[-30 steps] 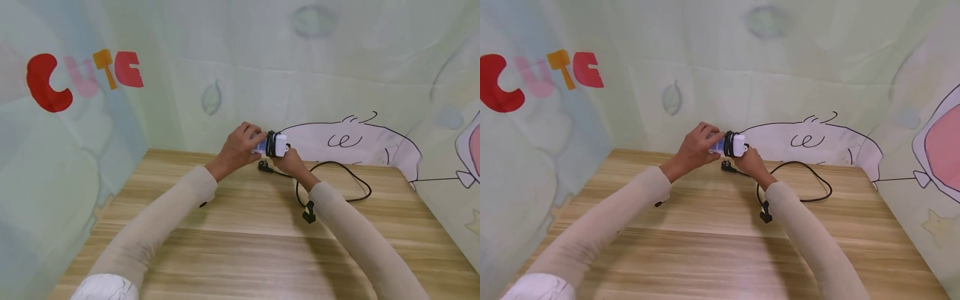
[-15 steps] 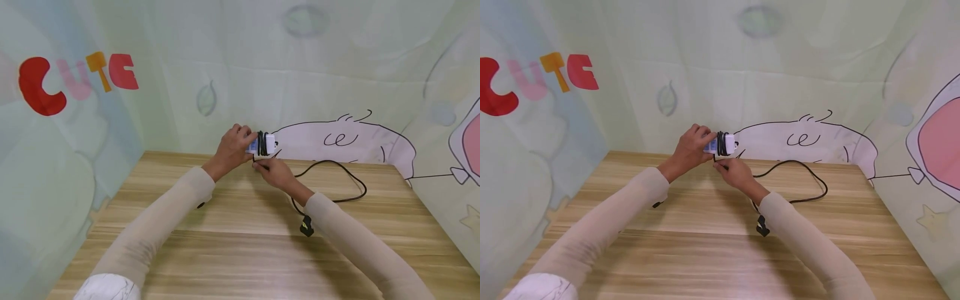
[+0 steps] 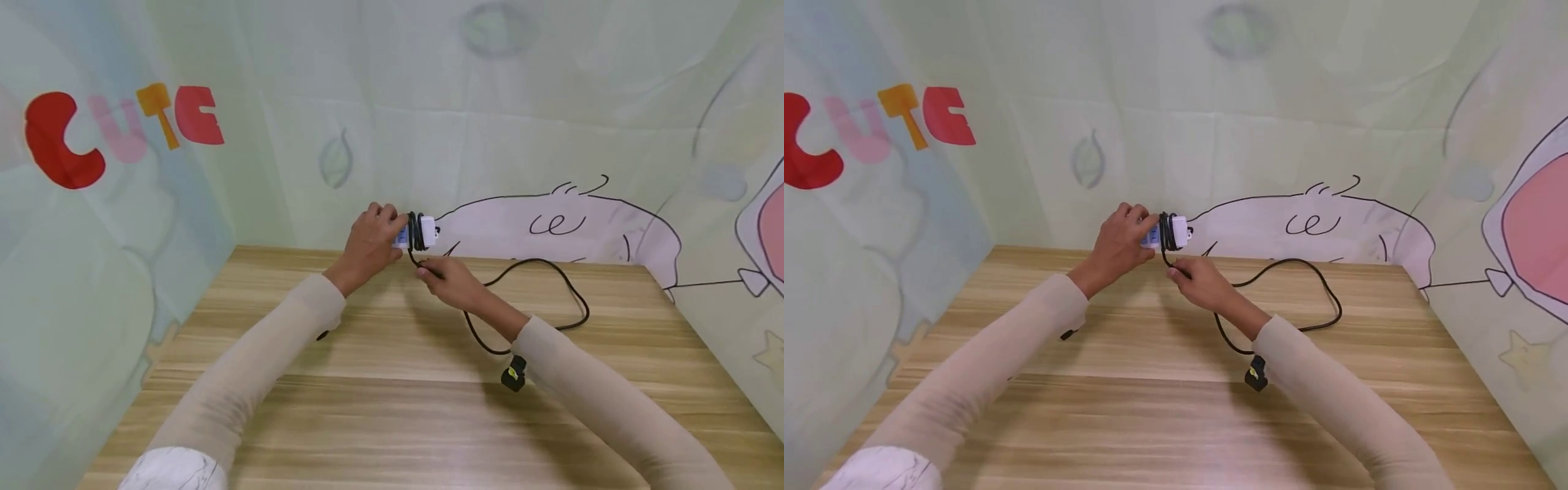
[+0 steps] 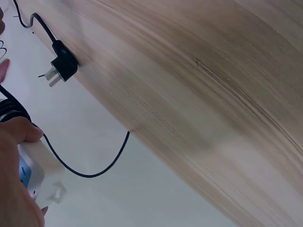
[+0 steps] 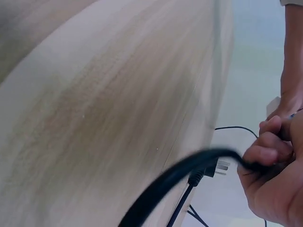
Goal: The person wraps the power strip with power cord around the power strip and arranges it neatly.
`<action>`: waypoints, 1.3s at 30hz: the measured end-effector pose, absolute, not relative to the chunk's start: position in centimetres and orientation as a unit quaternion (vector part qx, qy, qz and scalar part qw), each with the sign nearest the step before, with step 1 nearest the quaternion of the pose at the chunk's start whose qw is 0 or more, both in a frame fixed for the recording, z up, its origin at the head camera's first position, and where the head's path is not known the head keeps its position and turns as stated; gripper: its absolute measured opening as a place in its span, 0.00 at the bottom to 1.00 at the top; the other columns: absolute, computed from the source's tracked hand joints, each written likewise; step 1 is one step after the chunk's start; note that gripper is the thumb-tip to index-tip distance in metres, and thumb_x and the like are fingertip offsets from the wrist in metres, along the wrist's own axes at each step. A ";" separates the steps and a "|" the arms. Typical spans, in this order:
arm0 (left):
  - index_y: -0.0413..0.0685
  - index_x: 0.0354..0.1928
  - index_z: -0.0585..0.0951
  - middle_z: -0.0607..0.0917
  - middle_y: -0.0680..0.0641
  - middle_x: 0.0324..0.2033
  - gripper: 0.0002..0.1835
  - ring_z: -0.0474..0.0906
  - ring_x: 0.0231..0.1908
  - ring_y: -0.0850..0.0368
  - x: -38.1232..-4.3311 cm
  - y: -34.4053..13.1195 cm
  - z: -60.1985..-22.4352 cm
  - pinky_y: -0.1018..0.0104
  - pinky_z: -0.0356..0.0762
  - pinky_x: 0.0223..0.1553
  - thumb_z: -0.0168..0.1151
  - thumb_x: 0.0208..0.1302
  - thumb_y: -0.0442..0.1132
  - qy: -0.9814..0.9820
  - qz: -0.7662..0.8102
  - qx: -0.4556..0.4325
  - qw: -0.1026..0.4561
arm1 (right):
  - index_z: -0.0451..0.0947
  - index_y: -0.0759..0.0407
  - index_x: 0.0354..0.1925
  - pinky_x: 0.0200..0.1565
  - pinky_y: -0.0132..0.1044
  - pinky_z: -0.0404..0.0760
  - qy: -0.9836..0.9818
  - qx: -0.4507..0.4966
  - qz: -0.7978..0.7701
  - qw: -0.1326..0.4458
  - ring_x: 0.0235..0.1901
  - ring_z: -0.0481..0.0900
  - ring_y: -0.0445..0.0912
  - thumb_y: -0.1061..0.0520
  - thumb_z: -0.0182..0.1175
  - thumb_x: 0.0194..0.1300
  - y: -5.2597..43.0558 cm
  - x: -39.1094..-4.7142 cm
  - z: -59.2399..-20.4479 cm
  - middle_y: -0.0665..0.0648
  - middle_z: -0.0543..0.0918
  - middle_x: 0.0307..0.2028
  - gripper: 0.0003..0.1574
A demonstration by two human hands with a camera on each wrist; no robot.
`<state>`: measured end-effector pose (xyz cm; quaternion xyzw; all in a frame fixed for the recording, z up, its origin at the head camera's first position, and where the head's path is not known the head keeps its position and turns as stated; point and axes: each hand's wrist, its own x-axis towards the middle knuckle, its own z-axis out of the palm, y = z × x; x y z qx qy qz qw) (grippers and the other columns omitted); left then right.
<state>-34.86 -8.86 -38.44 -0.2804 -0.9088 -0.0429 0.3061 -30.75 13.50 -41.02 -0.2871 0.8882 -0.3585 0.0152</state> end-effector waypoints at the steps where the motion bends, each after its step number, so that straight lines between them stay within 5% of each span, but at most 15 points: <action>1: 0.42 0.63 0.86 0.88 0.37 0.53 0.31 0.85 0.53 0.37 -34.9 -9.0 -38.4 0.46 0.91 0.54 0.88 0.60 0.42 -0.909 -0.045 -0.277 0.308 | 0.81 0.60 0.42 0.37 0.39 0.73 0.886 -0.286 -0.363 0.027 0.28 0.72 0.44 0.54 0.54 0.90 13.6 -30.6 -40.9 0.52 0.77 0.28 0.17; 5: 0.42 0.64 0.86 0.88 0.36 0.54 0.32 0.85 0.53 0.36 -35.2 -9.5 -38.4 0.45 0.91 0.53 0.88 0.60 0.42 -0.910 -0.046 -0.268 0.314 | 0.78 0.60 0.50 0.38 0.39 0.74 0.876 -0.279 -0.384 0.082 0.32 0.74 0.45 0.53 0.52 0.91 13.8 -29.9 -40.3 0.53 0.78 0.32 0.13; 12: 0.42 0.64 0.86 0.87 0.36 0.54 0.30 0.84 0.54 0.34 -36.0 -11.0 -38.4 0.43 0.90 0.53 0.85 0.61 0.39 -0.919 -0.039 -0.233 0.316 | 0.70 0.54 0.66 0.27 0.37 0.69 0.854 -0.263 -0.409 0.186 0.24 0.66 0.44 0.50 0.50 0.93 13.8 -28.2 -39.4 0.51 0.72 0.31 0.14; 23: 0.41 0.63 0.86 0.87 0.35 0.53 0.27 0.83 0.51 0.35 -36.4 -12.0 -38.9 0.44 0.91 0.52 0.83 0.63 0.39 -0.923 -0.033 -0.222 0.314 | 0.65 0.43 0.75 0.21 0.36 0.65 0.852 -0.288 -0.369 0.236 0.18 0.60 0.43 0.47 0.48 0.93 13.5 -26.4 -38.1 0.47 0.70 0.24 0.20; 26: 0.41 0.62 0.86 0.86 0.35 0.53 0.26 0.83 0.51 0.35 -36.4 -12.2 -39.0 0.44 0.90 0.51 0.83 0.63 0.38 -0.922 -0.033 -0.217 0.318 | 0.64 0.41 0.79 0.28 0.40 0.72 0.860 -0.302 -0.340 0.232 0.21 0.69 0.45 0.45 0.49 0.92 13.8 -26.1 -37.6 0.52 0.76 0.25 0.24; 30: 0.40 0.61 0.86 0.86 0.35 0.52 0.27 0.84 0.50 0.35 -36.3 -12.2 -39.2 0.44 0.91 0.51 0.85 0.63 0.38 -0.919 -0.033 -0.228 0.320 | 0.65 0.40 0.82 0.46 0.44 0.83 0.879 -0.328 -0.288 0.192 0.38 0.88 0.50 0.42 0.50 0.92 14.0 -25.9 -37.0 0.60 0.91 0.41 0.28; 39: 0.42 0.63 0.85 0.87 0.35 0.52 0.32 0.84 0.52 0.35 -35.9 -11.2 -39.8 0.43 0.90 0.52 0.90 0.59 0.41 -0.913 -0.037 -0.269 0.306 | 0.68 0.42 0.83 0.41 0.44 0.73 0.887 -0.330 -0.302 0.110 0.31 0.69 0.44 0.49 0.49 0.92 14.4 -27.2 -34.4 0.50 0.73 0.33 0.28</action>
